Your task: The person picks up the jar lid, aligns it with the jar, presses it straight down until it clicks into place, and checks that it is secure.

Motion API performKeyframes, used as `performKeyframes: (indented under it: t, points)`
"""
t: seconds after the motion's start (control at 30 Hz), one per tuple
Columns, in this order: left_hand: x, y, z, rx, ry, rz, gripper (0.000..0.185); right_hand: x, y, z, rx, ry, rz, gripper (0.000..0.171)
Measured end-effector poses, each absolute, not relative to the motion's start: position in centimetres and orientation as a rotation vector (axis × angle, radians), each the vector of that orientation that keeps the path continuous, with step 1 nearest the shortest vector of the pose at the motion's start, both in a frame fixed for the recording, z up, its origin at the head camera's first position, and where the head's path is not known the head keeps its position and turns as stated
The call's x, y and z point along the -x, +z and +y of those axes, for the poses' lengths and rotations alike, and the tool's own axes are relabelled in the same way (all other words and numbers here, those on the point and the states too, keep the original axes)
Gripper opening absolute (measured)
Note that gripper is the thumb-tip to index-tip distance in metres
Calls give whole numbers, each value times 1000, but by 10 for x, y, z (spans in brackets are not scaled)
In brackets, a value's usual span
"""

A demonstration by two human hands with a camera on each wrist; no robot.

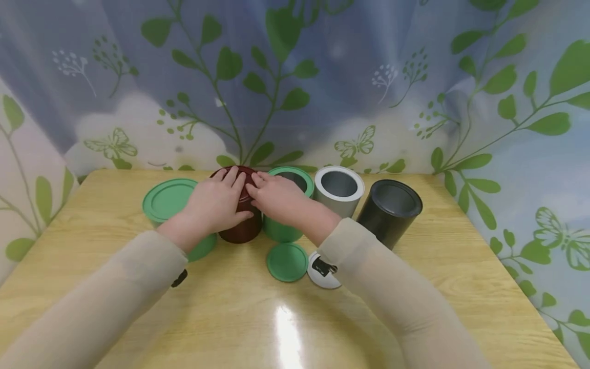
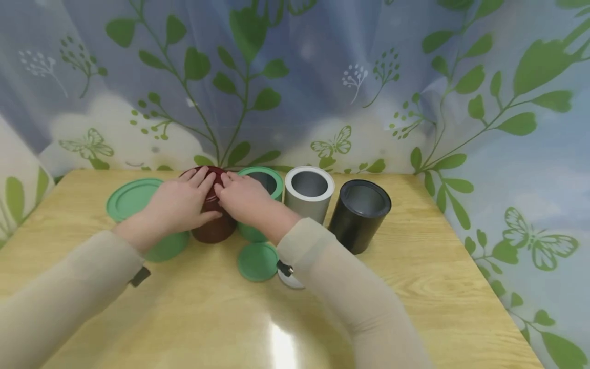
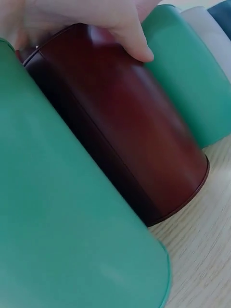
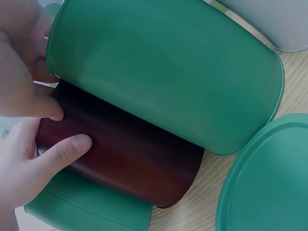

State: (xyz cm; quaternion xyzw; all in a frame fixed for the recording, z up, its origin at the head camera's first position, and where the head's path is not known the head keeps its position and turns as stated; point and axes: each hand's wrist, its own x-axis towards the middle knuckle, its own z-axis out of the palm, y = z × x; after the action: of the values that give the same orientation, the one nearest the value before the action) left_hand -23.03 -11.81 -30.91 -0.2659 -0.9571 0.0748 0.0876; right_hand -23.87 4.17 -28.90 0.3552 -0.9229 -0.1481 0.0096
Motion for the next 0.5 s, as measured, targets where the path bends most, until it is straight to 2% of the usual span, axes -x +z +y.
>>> performKeyframes:
  t: [0.2,0.37,0.5]
  points:
    - [227,-307,-125,816,202,-2885,79,239,-290,42,-1094,-422,-2884,48]
    - [211,-297,-133,788,260,-2942,69,239,-291,42,-1102,-385,-2893,47]
    - [199,-295,-136,884,228,-2902,68,239,-291,43,-1093,-385,-2900,47]
